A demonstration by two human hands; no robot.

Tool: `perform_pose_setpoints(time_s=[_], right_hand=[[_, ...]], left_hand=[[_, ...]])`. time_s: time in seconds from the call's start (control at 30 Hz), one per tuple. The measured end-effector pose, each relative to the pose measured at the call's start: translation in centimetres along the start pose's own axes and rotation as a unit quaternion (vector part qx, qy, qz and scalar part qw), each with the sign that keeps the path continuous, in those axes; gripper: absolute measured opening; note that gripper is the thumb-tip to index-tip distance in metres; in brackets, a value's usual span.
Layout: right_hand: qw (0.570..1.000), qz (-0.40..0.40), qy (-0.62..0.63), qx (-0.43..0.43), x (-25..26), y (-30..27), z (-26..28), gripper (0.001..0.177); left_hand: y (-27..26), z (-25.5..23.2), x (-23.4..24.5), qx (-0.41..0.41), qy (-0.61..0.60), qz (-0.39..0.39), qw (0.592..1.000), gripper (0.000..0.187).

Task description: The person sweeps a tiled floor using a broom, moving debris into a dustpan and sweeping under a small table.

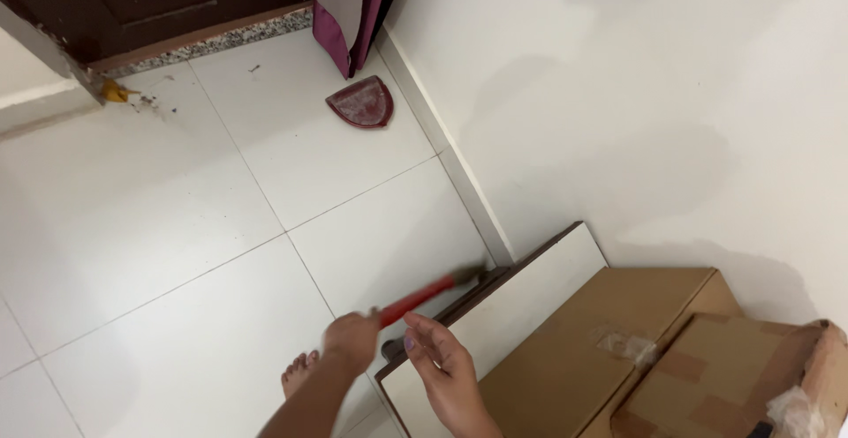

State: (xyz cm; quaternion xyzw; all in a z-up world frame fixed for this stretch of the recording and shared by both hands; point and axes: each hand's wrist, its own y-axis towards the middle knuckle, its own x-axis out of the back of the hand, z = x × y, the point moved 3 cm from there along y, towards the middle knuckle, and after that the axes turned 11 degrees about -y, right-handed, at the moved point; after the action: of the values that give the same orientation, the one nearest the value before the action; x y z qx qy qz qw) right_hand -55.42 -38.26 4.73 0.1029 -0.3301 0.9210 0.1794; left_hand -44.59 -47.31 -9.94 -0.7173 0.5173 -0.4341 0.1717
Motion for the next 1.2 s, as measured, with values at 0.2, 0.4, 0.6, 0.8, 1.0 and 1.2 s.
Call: perform_pose_setpoints(time_s=[0.2,0.4,0.6,0.8,1.0,1.2], right_hand=[[0.998,-0.034,-0.018,-0.048,1.8,1.2,-3.2,0.043],[0.997,-0.042,-0.006,-0.070,1.4,1.0,-4.0,0.043],[1.000,-0.001,0.004,-0.016,-0.8,1.7,-0.1,0.043],[0.995,0.068,-0.058,0.050,-4.8,1.8,5.8,0.039],[0.985,0.107,-0.090,0.103,-6.5,1.3,9.4,0.040],[0.973,0.137,-0.117,0.145,-8.9,-0.2,10.6,0.040]], left_hand=[[5.9,-1.7,-0.1,0.094,-0.048,-0.012,0.994,0.031],[1.1,7.5,2.7,0.325,-0.286,-0.169,0.885,0.037],[-3.6,10.5,5.5,0.318,-0.297,-0.280,0.856,0.041],[-7.8,11.1,4.2,0.259,-0.177,-0.160,0.936,0.059],[-8.9,17.1,0.9,0.164,0.004,-0.078,0.983,0.044],[-15.0,16.7,4.0,0.328,-0.133,-0.168,0.920,0.034]])
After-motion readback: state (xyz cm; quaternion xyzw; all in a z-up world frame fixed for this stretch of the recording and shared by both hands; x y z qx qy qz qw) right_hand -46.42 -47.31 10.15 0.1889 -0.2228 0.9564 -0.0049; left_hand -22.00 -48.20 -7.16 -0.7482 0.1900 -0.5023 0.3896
